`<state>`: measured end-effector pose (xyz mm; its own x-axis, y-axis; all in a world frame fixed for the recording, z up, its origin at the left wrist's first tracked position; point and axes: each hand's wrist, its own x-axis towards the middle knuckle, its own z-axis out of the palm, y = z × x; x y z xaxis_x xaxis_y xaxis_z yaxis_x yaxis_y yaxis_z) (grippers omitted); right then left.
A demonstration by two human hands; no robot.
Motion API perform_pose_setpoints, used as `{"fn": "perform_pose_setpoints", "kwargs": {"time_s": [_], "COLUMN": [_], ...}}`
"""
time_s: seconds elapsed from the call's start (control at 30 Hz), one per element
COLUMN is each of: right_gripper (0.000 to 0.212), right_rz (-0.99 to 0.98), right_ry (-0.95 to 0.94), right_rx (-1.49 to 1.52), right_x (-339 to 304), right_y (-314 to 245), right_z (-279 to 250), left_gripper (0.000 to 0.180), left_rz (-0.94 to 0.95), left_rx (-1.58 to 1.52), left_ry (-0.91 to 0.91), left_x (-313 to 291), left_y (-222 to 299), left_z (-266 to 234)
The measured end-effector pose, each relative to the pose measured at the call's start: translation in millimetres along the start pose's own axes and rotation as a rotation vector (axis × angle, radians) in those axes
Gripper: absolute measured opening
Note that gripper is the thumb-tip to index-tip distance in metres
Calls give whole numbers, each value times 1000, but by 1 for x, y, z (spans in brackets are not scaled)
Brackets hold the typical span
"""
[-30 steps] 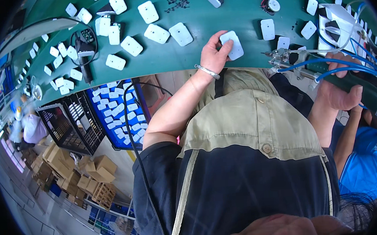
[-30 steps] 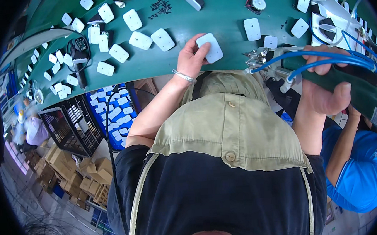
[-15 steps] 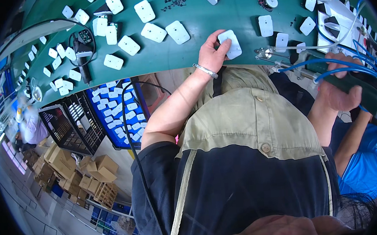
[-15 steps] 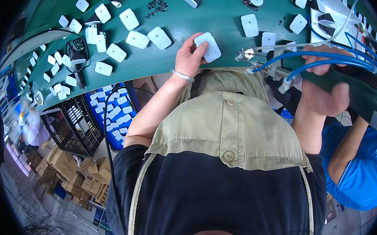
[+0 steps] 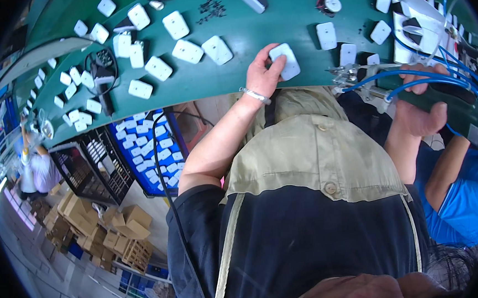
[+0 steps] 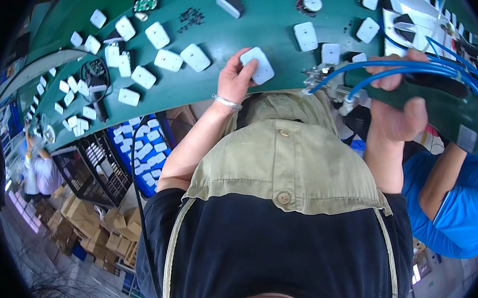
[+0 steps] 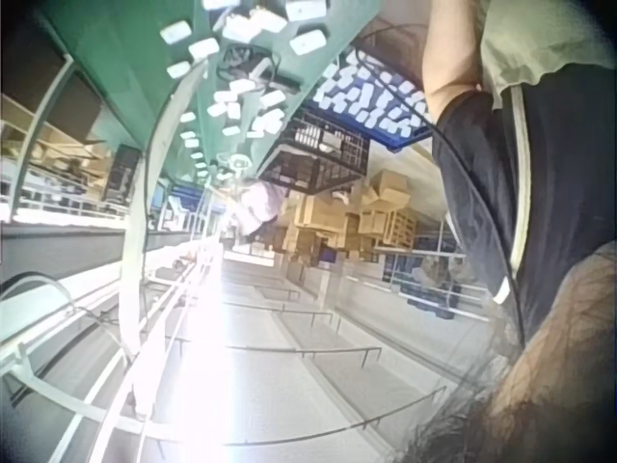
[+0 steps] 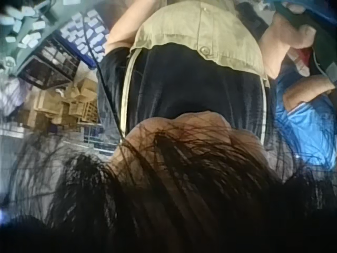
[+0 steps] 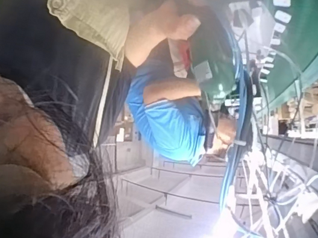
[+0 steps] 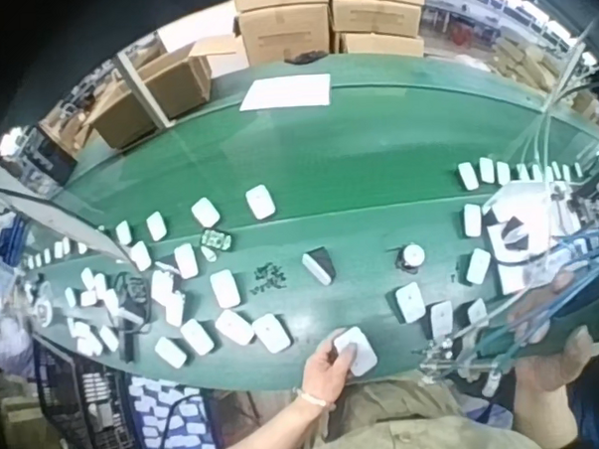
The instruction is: Assembling small electronic components into plastic housings using a pneumatic screwdriver.
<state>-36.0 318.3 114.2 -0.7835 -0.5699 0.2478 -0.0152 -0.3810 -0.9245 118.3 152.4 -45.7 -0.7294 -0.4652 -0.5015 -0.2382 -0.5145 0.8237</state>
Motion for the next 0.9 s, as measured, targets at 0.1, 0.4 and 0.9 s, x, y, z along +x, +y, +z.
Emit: {"fn": "perform_pose_setpoints", "kwargs": {"time_s": [0.1, 0.4, 0.9], "right_gripper": [60, 61, 65], "right_rz": [8, -28, 58], "right_ry": [6, -134, -264], "right_rx": [31, 176, 113], "right_x": [0, 2, 16], "right_y": [9, 4, 0], "right_z": [3, -3, -7], "left_gripper": [34, 35, 33], "left_rz": [-38, 122, 679], "left_rx": [-23, 235, 950], "left_ry": [48, -29, 228], "left_x": [-4, 8, 21], "left_y": [0, -16, 12], "left_z": [-4, -6, -15]}}
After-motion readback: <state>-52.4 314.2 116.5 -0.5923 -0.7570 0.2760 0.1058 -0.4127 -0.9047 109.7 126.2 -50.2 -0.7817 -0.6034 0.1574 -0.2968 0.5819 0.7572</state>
